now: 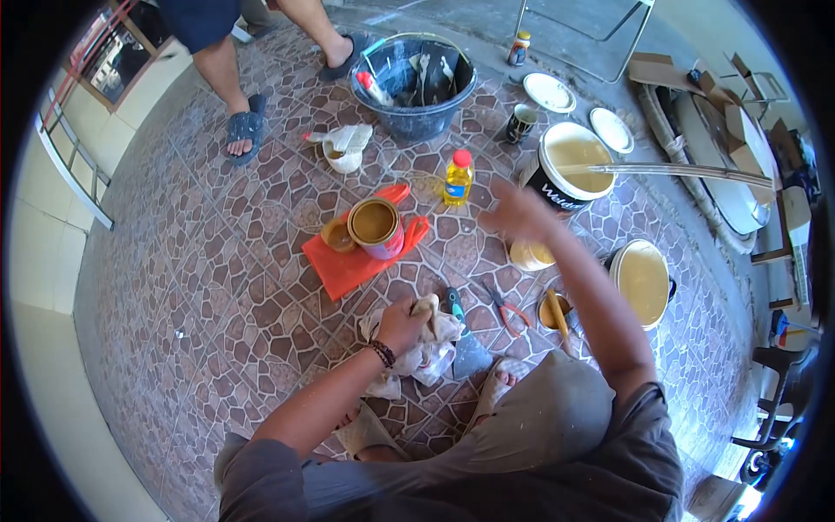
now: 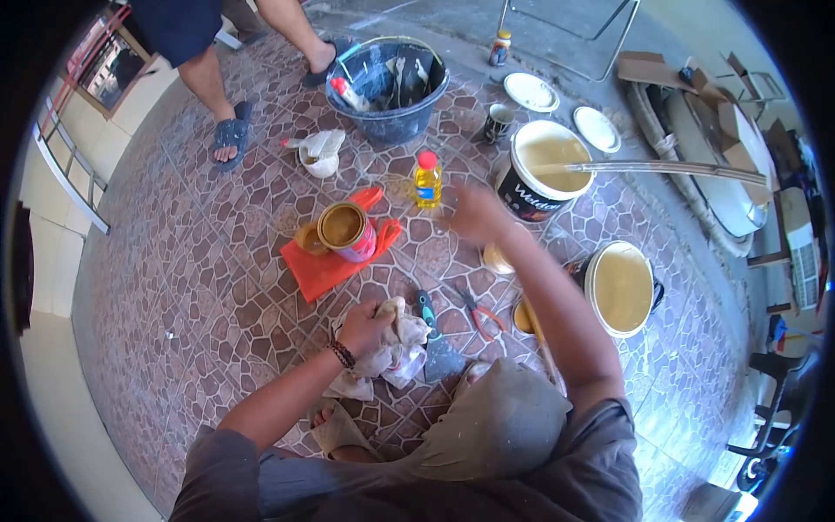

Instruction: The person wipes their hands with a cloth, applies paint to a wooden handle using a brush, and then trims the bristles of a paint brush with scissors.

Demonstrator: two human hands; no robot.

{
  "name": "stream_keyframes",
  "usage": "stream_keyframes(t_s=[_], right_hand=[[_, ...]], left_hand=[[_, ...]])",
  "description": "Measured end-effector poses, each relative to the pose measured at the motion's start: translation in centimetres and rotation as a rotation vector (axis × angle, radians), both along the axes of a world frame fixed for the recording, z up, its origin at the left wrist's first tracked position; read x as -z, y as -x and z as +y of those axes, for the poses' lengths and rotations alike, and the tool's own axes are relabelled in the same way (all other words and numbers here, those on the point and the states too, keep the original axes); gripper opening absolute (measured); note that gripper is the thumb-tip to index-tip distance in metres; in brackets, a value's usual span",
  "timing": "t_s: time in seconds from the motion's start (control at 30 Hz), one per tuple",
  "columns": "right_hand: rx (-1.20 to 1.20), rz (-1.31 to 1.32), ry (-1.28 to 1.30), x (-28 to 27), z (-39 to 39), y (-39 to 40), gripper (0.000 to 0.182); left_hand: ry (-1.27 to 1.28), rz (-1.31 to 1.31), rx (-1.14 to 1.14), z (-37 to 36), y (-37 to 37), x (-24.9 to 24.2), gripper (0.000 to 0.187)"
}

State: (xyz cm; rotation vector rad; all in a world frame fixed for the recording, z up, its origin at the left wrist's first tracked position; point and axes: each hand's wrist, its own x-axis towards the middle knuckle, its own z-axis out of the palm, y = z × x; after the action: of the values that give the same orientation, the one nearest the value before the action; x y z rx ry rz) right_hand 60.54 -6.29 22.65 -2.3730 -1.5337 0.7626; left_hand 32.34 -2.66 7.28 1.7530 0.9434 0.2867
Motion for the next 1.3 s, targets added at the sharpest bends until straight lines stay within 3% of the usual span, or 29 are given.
stream_keyframes(t_s=[0.03, 0.07, 0.1, 0.17, 0.27, 0.33, 0.4, 0.47, 0.5, 0.53, 0.6, 0.63, 0.7, 0.77, 0.83, 0.93, 1.0, 1.07, 1.13, 1.2, 1.23, 1.3], right_hand=[[0.165, -0.056, -0.154, -0.6, 1.4, -2.8, 0.072], [0.238, -0.154, -0.166, -4.4, 3.1, -4.1, 0.074], [0.254, -0.203, -0.237, -3.9, 5.4, -8.4, 0.079], [0.331, -0.064, -0.245, -6.0, 7.3, -12.2, 0.086], [0.322, -0.015, -0.098, -7.3, 8.1, -10.4, 0.051], [0.135, 0.058, -0.080, -6.3, 6.3, -5.6, 0.048], [-0.210, -0.084, -0.005, -3.9, 3.9, -0.8, 0.044], [-0.518, 0.150, 0.162, -0.1, 2.2, 2.6, 0.055], [-0.538, 0.269, 0.262, 0.5, 0.9, 4.7, 0.067], [-0.601, 0.296, 0.314, 1.8, 0.1, 6.4, 0.075], [-0.663, 0.359, -0.031, 8.4, -1.8, 9.1, 0.073], [-0.663, 0.355, -0.028, 8.1, -2.3, 10.3, 0.073], [-0.333, 0.495, 0.083, 7.6, -2.3, 11.8, 0.060], [-0.346, 0.484, 0.141, 7.6, -2.0, 11.0, 0.052], [-0.354, 0.485, 0.186, 7.7, -2.1, 10.2, 0.044], [-0.325, 0.576, 0.008, 6.8, -2.6, 10.4, 0.040], [-0.240, 0.417, 0.071, 5.9, -3.3, 11.3, 0.047], [-0.142, 0.450, 0.136, 5.7, -3.4, 11.7, 0.049], [0.118, 0.558, 0.166, 6.5, -3.4, 11.9, 0.042], [-0.439, 0.088, -0.327, 10.2, -4.0, 9.0, 0.035], [-0.121, 0.459, -0.097, 7.8, -3.4, 8.7, 0.035], [0.143, 0.689, -0.199, 5.7, -3.3, 8.3, 0.035]], left_hand=[[-0.039, 0.044, 0.048, -0.2, 0.0, -1.2, 0.023], [-0.076, 0.092, 0.092, -0.4, 0.0, -1.9, 0.021], [-0.063, 0.013, 0.078, -0.4, -0.2, -1.8, 0.020], [-0.030, 0.022, 0.081, -0.6, -0.6, -2.2, 0.020], [-0.038, 0.017, 0.085, -0.6, -0.6, -2.7, 0.022], [0.095, -0.046, 0.076, -0.4, -0.6, -2.3, 0.020], [0.103, -0.025, 0.094, 0.2, -0.1, -1.2, 0.015], [0.018, 0.052, 0.190, 0.6, 0.3, -2.5, 0.013], [0.212, -0.065, 0.164, 0.8, 0.9, 0.3, 0.017], [0.215, -0.069, 0.165, 0.8, 1.0, -0.9, 0.017], [0.352, -0.102, 0.140, 1.3, 0.5, -4.5, 0.017], [0.177, -0.056, 0.234, 2.2, 0.5, -3.8, 0.017], [0.205, -0.153, 0.186, 2.2, 0.3, -3.5, 0.015], [0.238, -0.242, 0.134, 1.8, -0.1, -4.1, 0.017], [-0.174, 0.019, 0.021, 1.8, -0.9, -5.0, 0.034], [-0.193, -0.075, -0.081, 0.9, -2.0, -5.1, 0.050], [-0.103, -0.007, -0.073, 0.9, -1.9, -6.1, 0.053], [0.170, -0.019, -0.181, 0.6, -2.2, -7.1, 0.058], [0.202, -0.027, -0.205, 1.2, -2.5, -5.8, 0.055], [0.467, -0.201, -0.270, 1.3, -1.8, -5.8, 0.049], [0.484, -0.183, -0.274, 1.8, -1.3, -5.2, 0.049], [0.323, -0.199, -0.011, 3.0, -0.5, -4.5, 0.047]])
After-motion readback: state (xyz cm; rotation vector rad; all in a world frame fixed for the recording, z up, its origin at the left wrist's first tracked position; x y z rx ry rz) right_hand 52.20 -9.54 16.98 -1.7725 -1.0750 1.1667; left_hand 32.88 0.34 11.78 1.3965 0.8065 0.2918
